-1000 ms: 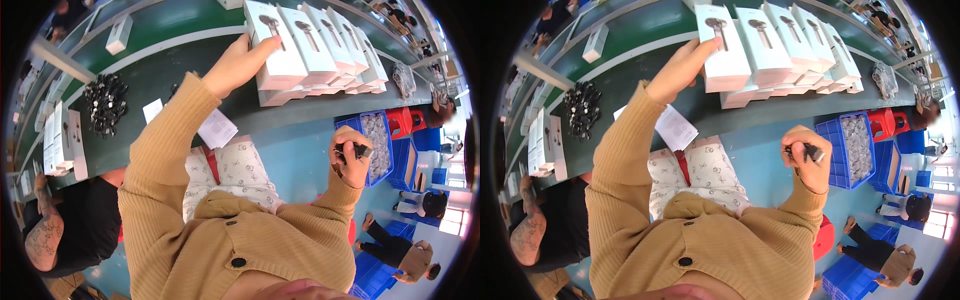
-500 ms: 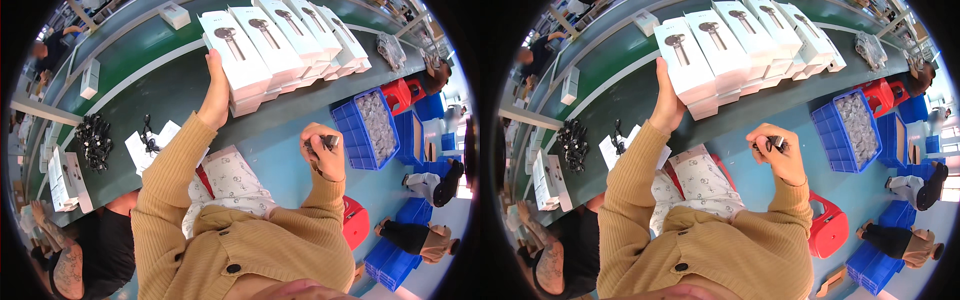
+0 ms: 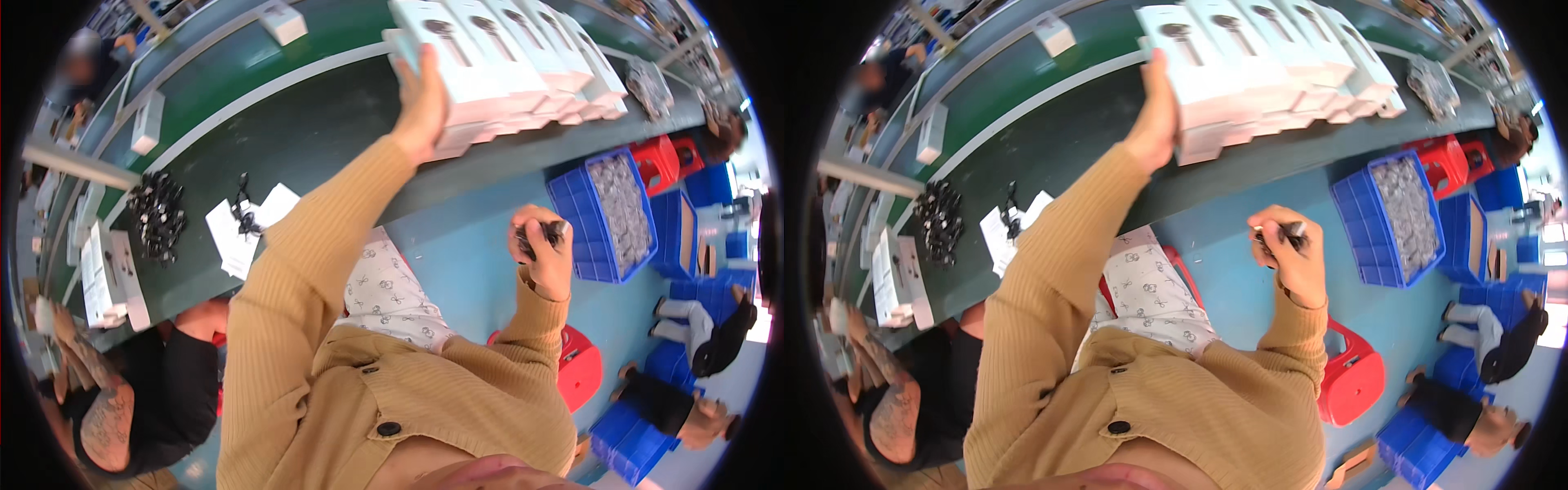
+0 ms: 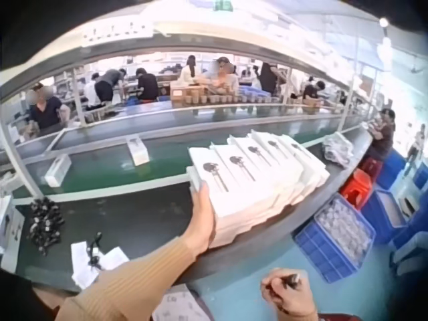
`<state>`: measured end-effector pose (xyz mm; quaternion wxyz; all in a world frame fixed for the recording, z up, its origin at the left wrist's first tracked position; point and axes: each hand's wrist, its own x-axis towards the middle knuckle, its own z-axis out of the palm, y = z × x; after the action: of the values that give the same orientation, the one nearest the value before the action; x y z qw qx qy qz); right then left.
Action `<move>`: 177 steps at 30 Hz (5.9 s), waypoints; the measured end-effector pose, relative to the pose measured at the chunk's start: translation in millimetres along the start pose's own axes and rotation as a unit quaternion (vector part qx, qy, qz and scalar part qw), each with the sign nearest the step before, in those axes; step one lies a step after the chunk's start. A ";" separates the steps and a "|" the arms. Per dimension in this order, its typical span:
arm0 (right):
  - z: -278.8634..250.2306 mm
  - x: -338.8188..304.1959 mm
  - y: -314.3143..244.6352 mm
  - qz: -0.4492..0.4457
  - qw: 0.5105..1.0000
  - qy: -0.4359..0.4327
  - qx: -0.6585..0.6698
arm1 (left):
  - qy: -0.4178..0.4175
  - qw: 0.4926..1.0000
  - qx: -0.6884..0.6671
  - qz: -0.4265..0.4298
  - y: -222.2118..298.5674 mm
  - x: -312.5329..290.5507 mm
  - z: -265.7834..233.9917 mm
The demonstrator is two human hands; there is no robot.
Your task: The recorder is seen putting a hairdryer into a box.
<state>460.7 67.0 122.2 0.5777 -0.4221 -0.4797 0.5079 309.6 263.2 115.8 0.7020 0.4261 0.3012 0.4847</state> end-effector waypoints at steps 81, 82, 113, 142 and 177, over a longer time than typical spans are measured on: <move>193.0 104.5 -80.9 -0.174 0.847 -0.316 -0.390 | 0.132 0.930 0.339 0.045 36.4 -332.2 -216.3; 194.6 108.3 -78.0 -0.225 0.824 -0.316 -0.413 | 0.130 0.931 0.339 0.046 35.2 -332.3 -216.4; 249.0 105.5 -49.7 -0.159 0.826 -0.439 -0.316 | 0.119 0.962 0.234 0.073 -5.4 -319.9 -195.4; 195.5 52.6 -44.6 -0.240 0.817 -0.366 -0.376 | 0.152 0.982 0.079 0.083 0.0 -303.4 -162.0; 170.8 35.3 69.2 -0.215 0.816 -0.243 -0.478 | 0.460 0.358 0.803 0.123 170.9 -337.4 -388.5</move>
<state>281.1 110.9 90.5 0.2625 -0.3941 -0.8653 0.1641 -205.3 94.5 94.2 -0.2894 0.5301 0.7678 0.2137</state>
